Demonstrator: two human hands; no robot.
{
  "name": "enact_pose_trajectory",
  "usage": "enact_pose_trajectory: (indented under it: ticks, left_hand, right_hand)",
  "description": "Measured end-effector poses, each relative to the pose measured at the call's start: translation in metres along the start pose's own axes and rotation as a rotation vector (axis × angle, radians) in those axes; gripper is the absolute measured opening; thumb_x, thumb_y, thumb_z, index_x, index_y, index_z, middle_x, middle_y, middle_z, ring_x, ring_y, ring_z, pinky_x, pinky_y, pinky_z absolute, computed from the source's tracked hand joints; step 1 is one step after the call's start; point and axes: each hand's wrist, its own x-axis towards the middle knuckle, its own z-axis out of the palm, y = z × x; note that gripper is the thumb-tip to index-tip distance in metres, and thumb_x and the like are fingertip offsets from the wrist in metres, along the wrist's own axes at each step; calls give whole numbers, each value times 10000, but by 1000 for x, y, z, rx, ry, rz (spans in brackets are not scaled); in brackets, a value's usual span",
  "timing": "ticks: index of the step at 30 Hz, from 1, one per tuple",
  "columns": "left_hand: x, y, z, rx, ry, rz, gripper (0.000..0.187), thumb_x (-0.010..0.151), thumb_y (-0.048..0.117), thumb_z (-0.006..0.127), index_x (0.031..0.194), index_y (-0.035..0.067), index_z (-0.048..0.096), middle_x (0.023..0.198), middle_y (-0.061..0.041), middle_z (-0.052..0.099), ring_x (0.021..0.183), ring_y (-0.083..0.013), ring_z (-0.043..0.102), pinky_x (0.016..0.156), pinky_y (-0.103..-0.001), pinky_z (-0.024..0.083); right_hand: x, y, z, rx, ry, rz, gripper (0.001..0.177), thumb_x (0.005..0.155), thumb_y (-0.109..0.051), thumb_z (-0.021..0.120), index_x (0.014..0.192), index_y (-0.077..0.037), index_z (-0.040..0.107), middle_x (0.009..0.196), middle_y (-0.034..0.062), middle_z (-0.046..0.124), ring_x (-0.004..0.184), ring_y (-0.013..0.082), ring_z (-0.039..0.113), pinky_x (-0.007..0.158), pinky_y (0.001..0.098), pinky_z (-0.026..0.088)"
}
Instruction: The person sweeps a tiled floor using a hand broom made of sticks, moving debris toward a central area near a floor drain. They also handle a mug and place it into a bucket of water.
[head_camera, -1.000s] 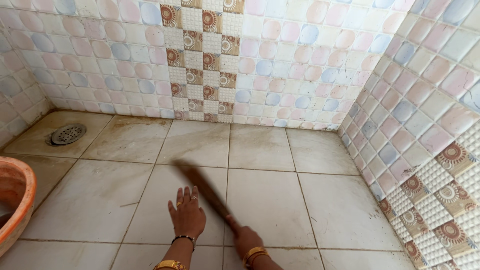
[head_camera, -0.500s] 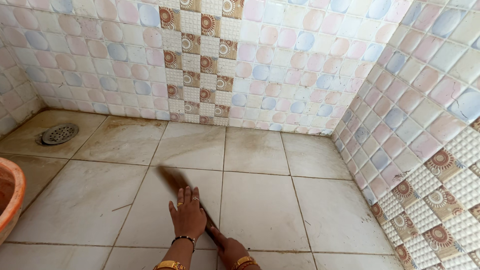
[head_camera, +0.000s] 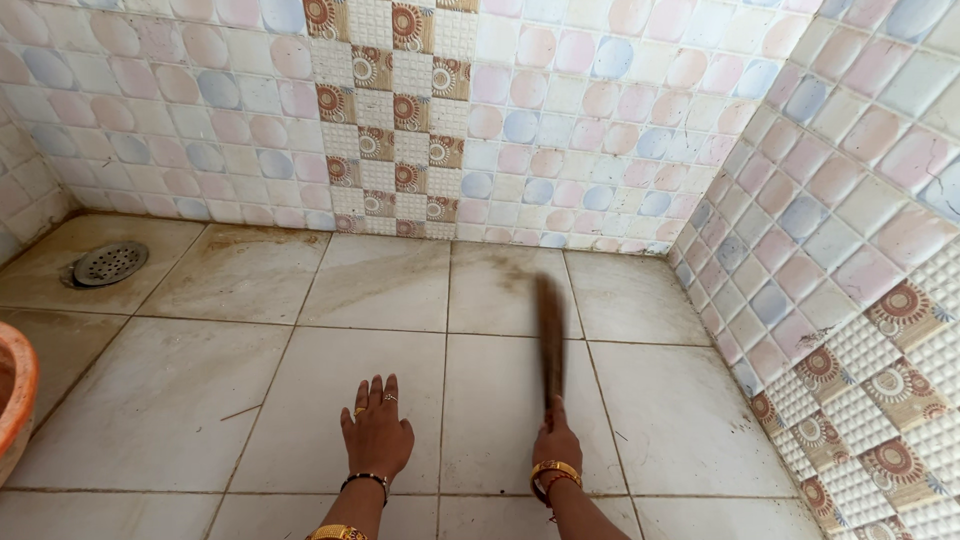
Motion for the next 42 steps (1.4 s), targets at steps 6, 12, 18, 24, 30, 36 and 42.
enact_pose_trajectory:
  ticks: [6,12,18,24,30,36,42]
  left_hand:
    - [2,-4,6,29,0,-8,731,948,218,546,1603,221,222,1678,-17,208,1563,-230,144,1236,-559,195]
    - [0,4,1,27,-9,3,712,951,219,550,1595,224,247,1674,-11,218,1562,-222,157,1242,-551,191]
    - [-9,4,0,41,-14,27,701,950,207,546,1593,225,266,1672,-8,239,1562,-217,169,1246,-544,192]
    - [-5,9,-7,47,-75,40,690,956,197,537,1592,228,271,1675,-13,231,1563,-218,157,1248,-544,181]
    - [-5,10,-6,46,-46,47,676,953,194,529,1585,232,292,1670,-8,250,1563,-215,170,1249,-547,190]
    - [-6,5,-3,42,-46,31,674,950,201,542,1578,239,301,1669,8,250,1562,-206,178,1250,-546,195]
    - [-5,7,0,53,-55,27,668,957,208,555,1576,234,306,1667,4,258,1560,-210,184,1246,-550,203]
  right_hand:
    - [-12,-4,24,61,-202,-24,615,1046,-225,461,1587,-470,300,1185,61,743,774,185,707,714,369,631]
    - [-72,-44,40,-226,-501,-232,660,1060,-273,484,1604,-480,175,1200,89,715,852,196,723,803,363,606]
    - [-89,-36,1,-358,-442,-233,660,1059,-253,446,1610,-500,179,1142,84,711,928,215,695,869,410,592]
    - [-69,-13,-10,-328,-255,34,612,1092,-320,365,1633,-432,101,1049,89,754,904,195,744,816,378,638]
    - [-58,9,45,-150,-212,-52,681,1058,-280,443,1632,-415,102,1093,128,743,963,269,742,885,393,607]
    - [-88,-13,61,-188,-415,-361,725,997,-186,516,1615,-406,208,1119,151,752,981,301,743,955,393,571]
    - [-85,-14,26,-491,-405,-471,760,1001,-204,522,1606,-512,180,1075,125,687,968,261,686,927,411,575]
